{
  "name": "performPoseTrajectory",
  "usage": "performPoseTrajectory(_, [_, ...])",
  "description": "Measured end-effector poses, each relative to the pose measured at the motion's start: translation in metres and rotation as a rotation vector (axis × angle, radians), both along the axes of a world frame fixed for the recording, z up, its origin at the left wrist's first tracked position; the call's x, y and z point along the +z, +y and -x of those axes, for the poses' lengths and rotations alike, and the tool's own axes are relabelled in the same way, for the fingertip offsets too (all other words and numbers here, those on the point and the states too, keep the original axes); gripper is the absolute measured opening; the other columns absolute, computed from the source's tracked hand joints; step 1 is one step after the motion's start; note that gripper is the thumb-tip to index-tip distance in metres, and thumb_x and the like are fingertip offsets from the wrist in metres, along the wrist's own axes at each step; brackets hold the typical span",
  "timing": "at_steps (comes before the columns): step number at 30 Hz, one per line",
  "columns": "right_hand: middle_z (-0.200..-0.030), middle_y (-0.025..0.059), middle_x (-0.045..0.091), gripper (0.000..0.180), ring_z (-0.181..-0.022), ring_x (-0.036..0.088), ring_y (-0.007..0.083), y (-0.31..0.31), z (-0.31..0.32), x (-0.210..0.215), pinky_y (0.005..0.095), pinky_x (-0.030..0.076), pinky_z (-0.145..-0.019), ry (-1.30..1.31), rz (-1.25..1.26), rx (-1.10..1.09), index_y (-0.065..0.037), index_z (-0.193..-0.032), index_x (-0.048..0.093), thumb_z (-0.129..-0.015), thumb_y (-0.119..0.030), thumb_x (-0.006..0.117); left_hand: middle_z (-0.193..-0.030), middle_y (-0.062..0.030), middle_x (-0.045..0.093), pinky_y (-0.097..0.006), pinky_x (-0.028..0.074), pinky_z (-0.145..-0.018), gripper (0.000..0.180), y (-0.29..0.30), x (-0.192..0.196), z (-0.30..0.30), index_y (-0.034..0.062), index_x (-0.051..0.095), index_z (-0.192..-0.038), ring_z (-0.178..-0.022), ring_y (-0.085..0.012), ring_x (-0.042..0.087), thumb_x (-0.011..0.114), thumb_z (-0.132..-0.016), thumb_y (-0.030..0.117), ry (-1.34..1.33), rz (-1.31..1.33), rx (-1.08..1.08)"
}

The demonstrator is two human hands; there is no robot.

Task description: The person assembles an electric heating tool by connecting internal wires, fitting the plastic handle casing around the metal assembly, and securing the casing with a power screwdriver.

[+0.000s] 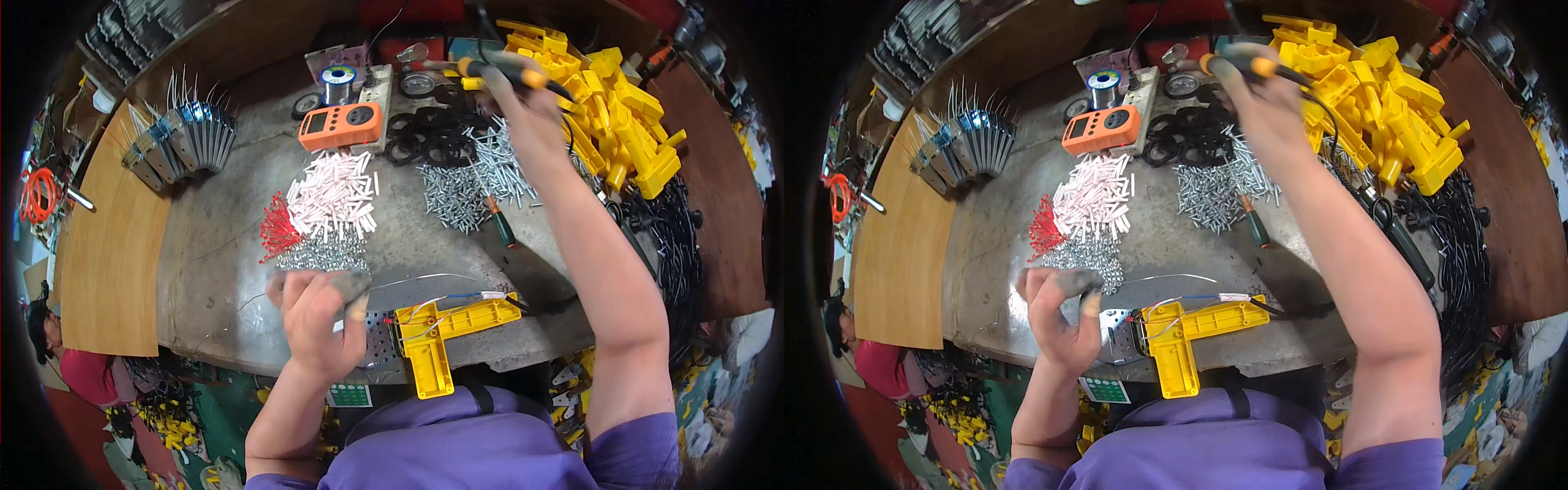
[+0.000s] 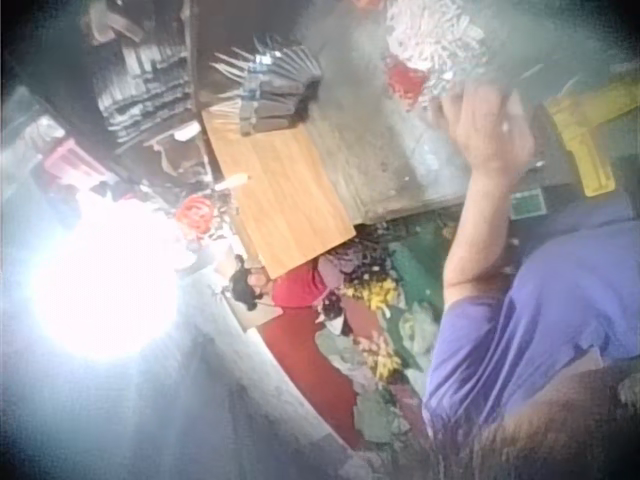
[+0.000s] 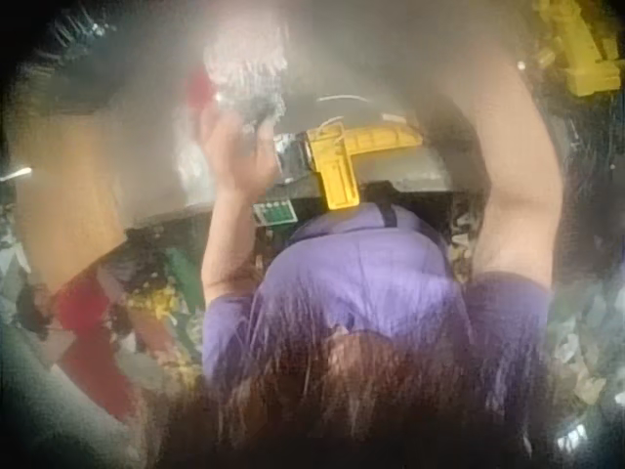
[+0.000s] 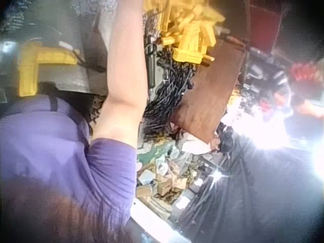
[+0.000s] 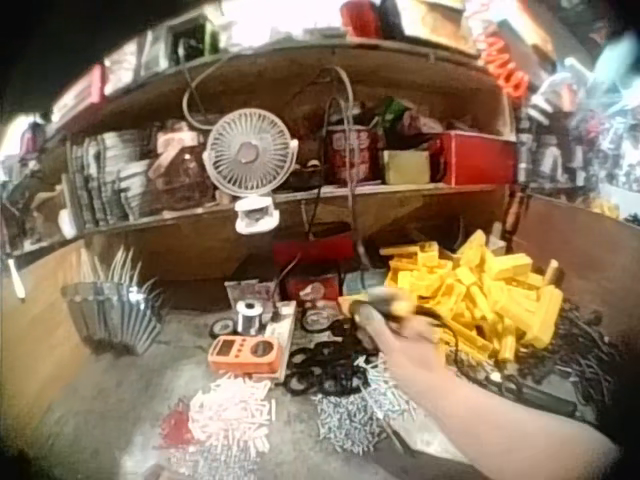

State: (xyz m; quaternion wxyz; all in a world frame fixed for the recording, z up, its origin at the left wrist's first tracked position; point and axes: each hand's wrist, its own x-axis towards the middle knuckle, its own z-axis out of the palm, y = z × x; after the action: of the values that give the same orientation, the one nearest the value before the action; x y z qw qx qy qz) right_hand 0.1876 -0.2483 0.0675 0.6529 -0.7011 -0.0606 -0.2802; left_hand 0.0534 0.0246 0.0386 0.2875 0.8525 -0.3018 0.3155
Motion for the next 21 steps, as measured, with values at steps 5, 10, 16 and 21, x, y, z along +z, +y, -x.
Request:
performPoseTrajectory(5, [-0.077,-0.0006,0.05,0.018,-0.057,0.048,0.0049,-0.021,0.125,0.006,0.0184,0.039,-0.05,0.024,0.054,-0.056,-0.008,-0.096,0.048,-0.089,-0.014,0.063,-0.081,-0.0001,0.065,-0.039,0.028,-0.077,0.021,0.017,-0.018,0.011,0.0133,0.06,-0.086,-0.074,-0.0193,0.049,0.065,-0.07,0.002,-0.143,0.179,0.06])
performPoseTrajectory(10, [-0.069,0.0045,0.051,0.037,-0.047,0.05,0.0088,-0.028,0.201,-0.003,0.0195,0.042,-0.04,-0.023,0.039,-0.061,-0.005,-0.097,0.038,-0.088,-0.03,0.064,-0.08,0.0016,0.065,-0.038,0.027,-0.076,0.01,0.03,-0.019,0.022,0.0147,0.063,-0.077,-0.071,-0.018,0.046,0.067,-0.07,0.011,-0.14,0.122,0.132])
performPoseTrajectory(16, [-0.065,0.0064,0.053,0.047,-0.046,0.051,0.0094,-0.017,0.214,-0.01,0.0194,0.042,-0.04,0.051,-0.029,-0.094,-0.007,-0.099,0.035,-0.085,-0.039,0.067,-0.079,0.0031,0.064,-0.038,0.026,-0.075,0.004,0.027,-0.016,0.025,0.0155,0.063,-0.073,-0.072,-0.0179,0.045,0.065,-0.071,0.013,-0.117,0.11,0.145])
performPoseTrajectory(21, [-0.065,0.0059,0.052,0.047,-0.046,0.051,0.0095,-0.014,0.215,-0.01,0.0193,0.042,-0.041,0.069,-0.036,-0.077,-0.008,-0.099,0.036,-0.085,-0.039,0.068,-0.078,0.0029,0.064,-0.038,0.026,-0.074,0.005,0.03,-0.02,0.026,0.0159,0.063,-0.073,-0.071,-0.0181,0.045,0.065,-0.071,0.013,-0.112,0.084,0.158])
